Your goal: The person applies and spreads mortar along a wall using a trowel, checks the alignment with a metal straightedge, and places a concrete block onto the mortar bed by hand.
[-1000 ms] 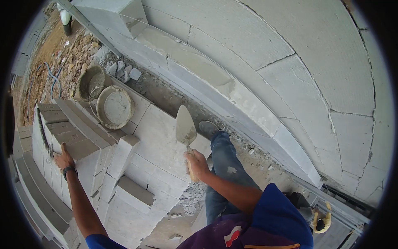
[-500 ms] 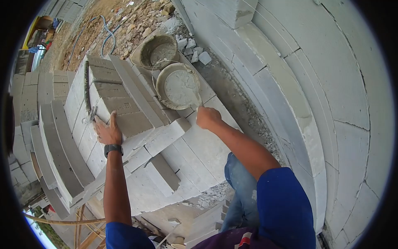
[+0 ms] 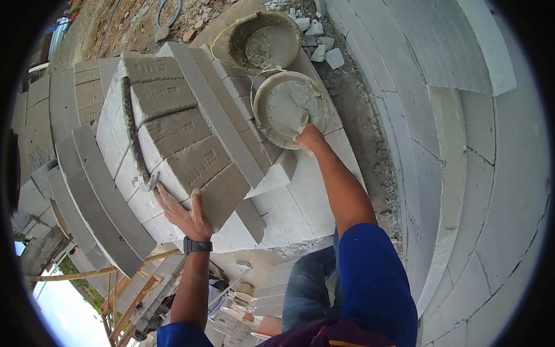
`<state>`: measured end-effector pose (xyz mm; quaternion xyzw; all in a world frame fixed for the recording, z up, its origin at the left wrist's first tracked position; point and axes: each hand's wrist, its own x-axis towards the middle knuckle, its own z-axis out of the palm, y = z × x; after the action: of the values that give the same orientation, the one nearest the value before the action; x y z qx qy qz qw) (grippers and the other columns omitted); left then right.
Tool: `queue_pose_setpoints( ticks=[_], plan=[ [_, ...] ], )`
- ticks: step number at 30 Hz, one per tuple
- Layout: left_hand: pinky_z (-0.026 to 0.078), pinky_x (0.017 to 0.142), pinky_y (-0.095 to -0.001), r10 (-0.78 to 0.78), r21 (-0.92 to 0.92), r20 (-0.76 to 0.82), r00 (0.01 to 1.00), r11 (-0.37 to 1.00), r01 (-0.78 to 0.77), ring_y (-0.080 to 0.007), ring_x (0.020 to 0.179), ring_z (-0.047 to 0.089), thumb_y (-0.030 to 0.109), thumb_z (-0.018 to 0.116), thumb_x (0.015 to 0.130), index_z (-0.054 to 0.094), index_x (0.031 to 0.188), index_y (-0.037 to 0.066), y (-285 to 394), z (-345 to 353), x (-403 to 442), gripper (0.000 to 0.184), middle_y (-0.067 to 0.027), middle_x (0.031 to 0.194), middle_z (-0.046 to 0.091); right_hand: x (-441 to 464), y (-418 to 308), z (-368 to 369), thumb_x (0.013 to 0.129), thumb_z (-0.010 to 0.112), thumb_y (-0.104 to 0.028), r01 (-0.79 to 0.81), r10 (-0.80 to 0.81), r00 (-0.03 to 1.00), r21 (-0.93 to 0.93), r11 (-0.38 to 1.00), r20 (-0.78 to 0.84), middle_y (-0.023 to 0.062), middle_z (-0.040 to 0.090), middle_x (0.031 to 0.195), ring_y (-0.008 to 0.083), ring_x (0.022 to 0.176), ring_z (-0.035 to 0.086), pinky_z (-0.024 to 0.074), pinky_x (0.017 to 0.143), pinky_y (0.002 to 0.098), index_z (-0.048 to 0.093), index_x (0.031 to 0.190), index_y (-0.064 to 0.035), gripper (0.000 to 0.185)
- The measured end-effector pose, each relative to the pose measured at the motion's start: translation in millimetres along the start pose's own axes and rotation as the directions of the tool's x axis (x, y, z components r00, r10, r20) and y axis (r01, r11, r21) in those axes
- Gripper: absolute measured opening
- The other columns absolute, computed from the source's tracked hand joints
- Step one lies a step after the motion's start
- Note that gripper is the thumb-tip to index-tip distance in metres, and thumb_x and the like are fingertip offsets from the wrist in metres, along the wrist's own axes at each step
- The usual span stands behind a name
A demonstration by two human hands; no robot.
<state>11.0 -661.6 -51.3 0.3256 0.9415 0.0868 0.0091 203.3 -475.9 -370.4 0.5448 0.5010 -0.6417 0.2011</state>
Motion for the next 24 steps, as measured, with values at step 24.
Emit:
queue_pose_setpoints(
  ticks=[24],
  plan=[
    [0.029,0.117,-0.0541,-0.094,0.285,0.09,0.992,0.956,0.065,-0.0419,0.147,0.029,0.067,0.051,0.093,0.015,0.159,0.0,-8.7,0.7,4.1,0.101,-0.0281,0.162,0.021,-376.8,154.0,-26.5,0.08,0.078,-0.034,0.324,-0.177,0.917,0.411,0.852,-0.357,0.016,0.07,0.091,0.0273,0.079,0.067,0.0526,0.074,0.0389,0.063,0.12,-0.0008,0.054]
  ],
)
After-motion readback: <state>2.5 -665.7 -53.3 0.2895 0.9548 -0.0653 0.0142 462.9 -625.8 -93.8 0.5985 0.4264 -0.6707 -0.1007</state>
